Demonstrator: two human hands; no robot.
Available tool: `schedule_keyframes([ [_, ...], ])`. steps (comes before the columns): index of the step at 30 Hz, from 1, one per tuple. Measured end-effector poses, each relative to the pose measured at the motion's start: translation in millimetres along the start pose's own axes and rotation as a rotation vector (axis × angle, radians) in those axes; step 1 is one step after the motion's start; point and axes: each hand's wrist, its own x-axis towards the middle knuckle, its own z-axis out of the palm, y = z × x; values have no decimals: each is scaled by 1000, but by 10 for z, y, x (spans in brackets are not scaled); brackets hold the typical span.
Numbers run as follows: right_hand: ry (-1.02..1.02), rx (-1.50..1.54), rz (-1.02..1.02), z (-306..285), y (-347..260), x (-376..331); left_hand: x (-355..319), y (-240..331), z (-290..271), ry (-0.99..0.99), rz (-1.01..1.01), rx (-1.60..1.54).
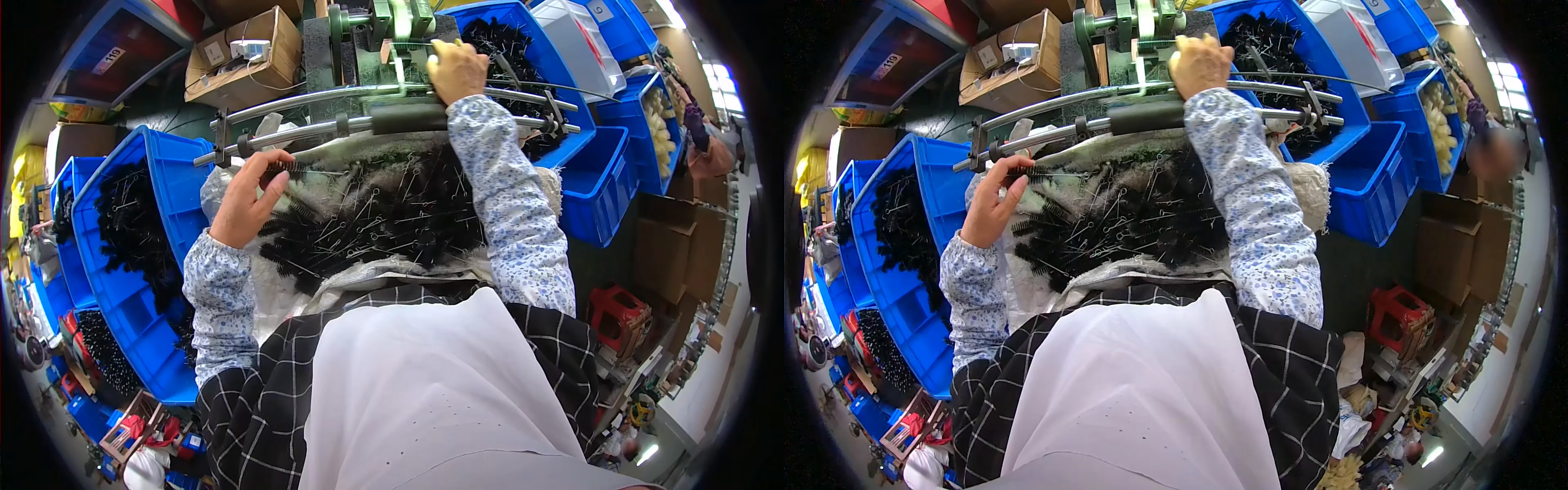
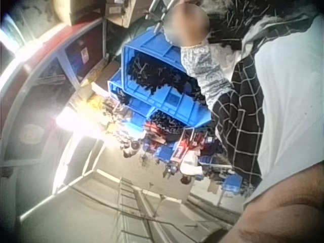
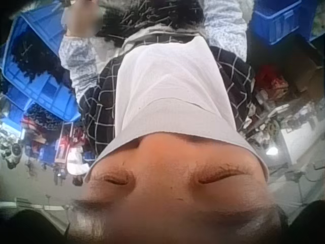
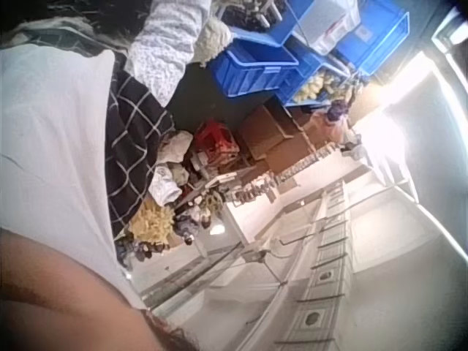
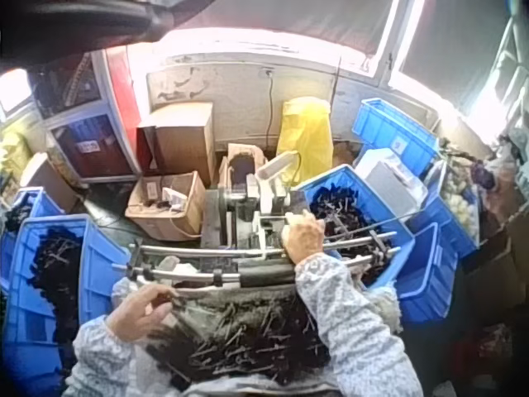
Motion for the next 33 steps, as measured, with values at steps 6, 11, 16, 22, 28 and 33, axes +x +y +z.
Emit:
schedule_keyframes([
  [6, -133, 38, 51, 66, 613, 93, -15, -99, 79, 153, 89, -164],
  [11, -165, -54, -55, 139, 983, 191, 196, 0, 196, 39, 198, -277],
  [16, 86, -159, 59, -374, 1200, 209, 278, 87, 306, -8, 181, -269],
  [22, -507, 653, -140, -1013, -130, -518, 532, 304, 817, 121, 182, -312],
  [28, -216, 656, -288, -748, -331, -591, 195, 199, 610, 161, 130, -138],
  [33, -43, 76, 6, -206, 266, -55, -400, -351, 442, -587, -145, 447],
])
